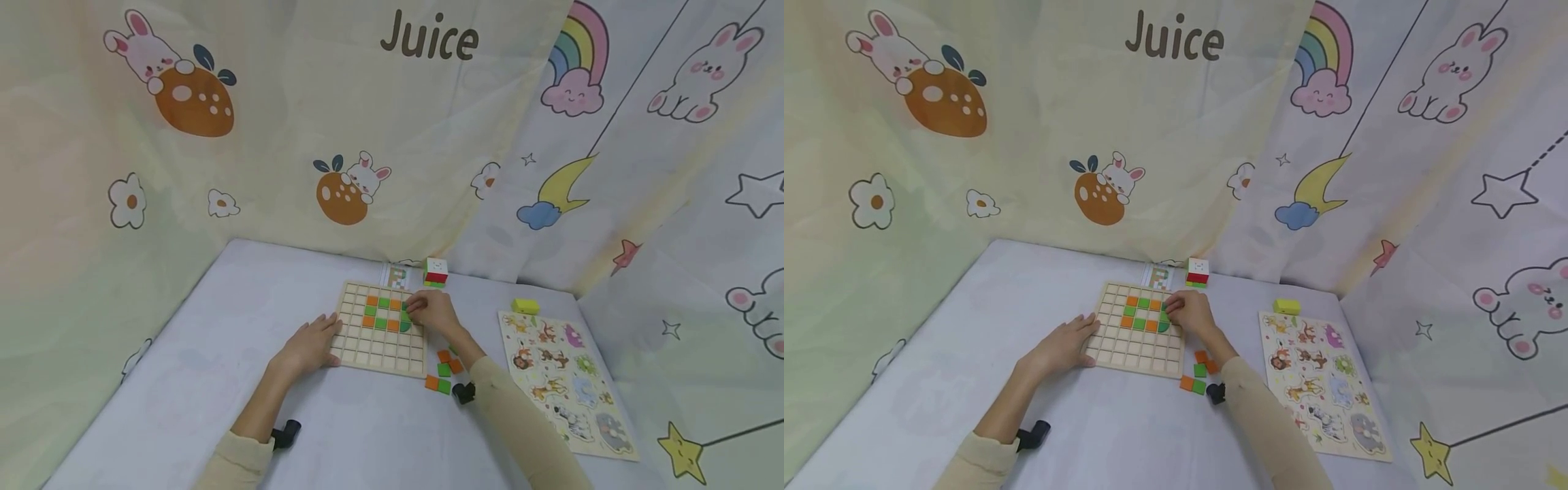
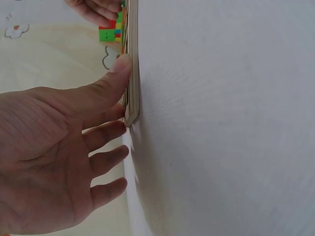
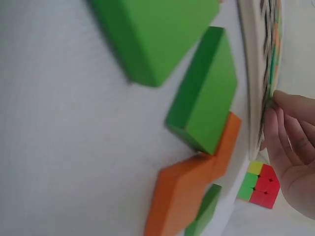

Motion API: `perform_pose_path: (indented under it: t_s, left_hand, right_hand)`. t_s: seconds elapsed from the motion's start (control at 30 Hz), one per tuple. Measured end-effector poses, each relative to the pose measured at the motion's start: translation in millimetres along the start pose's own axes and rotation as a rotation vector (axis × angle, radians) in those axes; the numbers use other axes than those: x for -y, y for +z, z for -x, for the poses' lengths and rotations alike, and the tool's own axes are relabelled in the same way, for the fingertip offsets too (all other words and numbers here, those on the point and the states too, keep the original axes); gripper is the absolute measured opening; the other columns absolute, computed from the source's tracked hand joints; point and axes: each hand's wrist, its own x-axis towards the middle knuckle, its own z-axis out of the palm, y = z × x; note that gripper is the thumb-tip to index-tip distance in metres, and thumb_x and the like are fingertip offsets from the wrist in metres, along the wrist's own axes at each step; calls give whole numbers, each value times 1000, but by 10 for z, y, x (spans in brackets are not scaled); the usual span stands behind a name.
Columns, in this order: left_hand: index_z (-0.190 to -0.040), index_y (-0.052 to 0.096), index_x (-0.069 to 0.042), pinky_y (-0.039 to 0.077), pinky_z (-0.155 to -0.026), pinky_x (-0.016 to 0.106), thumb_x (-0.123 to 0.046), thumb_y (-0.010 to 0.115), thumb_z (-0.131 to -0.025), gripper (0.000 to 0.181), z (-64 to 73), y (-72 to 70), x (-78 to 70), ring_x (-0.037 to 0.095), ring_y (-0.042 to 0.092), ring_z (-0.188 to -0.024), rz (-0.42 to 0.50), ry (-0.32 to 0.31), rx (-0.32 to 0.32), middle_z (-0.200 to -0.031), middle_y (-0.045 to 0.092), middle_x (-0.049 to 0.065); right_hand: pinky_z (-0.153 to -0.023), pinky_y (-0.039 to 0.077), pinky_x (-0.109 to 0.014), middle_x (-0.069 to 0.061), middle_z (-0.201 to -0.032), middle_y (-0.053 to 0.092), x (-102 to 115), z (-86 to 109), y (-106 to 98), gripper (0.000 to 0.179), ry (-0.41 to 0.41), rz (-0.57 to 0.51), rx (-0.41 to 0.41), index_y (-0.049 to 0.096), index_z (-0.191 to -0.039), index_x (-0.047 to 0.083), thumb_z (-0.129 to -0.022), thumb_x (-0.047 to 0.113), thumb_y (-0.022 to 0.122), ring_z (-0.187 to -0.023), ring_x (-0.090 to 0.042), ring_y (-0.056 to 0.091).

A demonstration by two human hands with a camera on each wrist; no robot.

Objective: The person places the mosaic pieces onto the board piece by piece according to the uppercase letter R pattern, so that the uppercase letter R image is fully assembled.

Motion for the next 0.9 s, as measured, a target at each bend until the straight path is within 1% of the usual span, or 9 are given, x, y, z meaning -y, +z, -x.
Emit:
perform_pose_path:
  t_s: [0.13, 0.37, 0.5, 0.57, 0.7, 0.9]
  left_hand:
    - [-156, 44, 2, 23, -125, 62, -31, 84, -86, 87, -16, 9, 3, 41, 25, -156, 3, 2, -1, -168, 32, 19]
    - [-156, 43, 2, 23, -125, 62, -30, 84, -86, 87, -18, 1, -5, 41, 25, -156, 5, 4, 5, -168, 31, 19]
    - [-157, 43, 2, 23, -125, 62, -30, 83, -87, 87, -11, -30, -12, 42, 25, -156, 2, 4, 10, -168, 31, 19]
    - [-156, 43, 2, 23, -125, 62, -30, 84, -87, 87, -8, -45, -19, 42, 25, -156, 1, 4, 10, -168, 31, 20]
    - [-156, 43, 2, 24, -124, 63, -29, 84, -87, 86, 1, -64, -28, 43, 26, -155, -3, 6, 12, -167, 32, 20]
    - [-156, 44, 3, 25, -124, 63, -29, 83, -87, 85, 2, -45, -30, 43, 27, -155, -9, 9, 19, -167, 33, 20]
  right_hand:
    - [-82, 62, -37, -4, -94, 78, 28, 33, -52, 20, 11, 8, -10, 79, -108, 6, -88, 4, 82, -83, -15, 72]
    - [-80, 63, -37, -6, -96, 79, 40, 145, -157, 20, -41, -15, -32, 79, -108, 5, -89, 7, 83, -85, -16, 74]
    - [-81, 62, -36, -1, -93, 78, 52, 202, -216, 20, -43, -7, -39, 79, -109, 6, -89, 9, 83, -86, -15, 74]
    - [-82, 62, -37, 0, -94, 78, 58, 234, -248, 21, -36, -1, -37, 79, -110, 6, -90, 9, 83, -87, -15, 73]
    - [-85, 62, -39, -1, -96, 78, 59, 313, -318, 22, -18, 6, -37, 78, -112, 5, -91, 8, 82, -89, -17, 74]
    - [-86, 62, -39, -3, -97, 78, -10, 461, -410, 22, 11, 37, -34, 78, -112, 5, -90, 7, 82, -90, -19, 73]
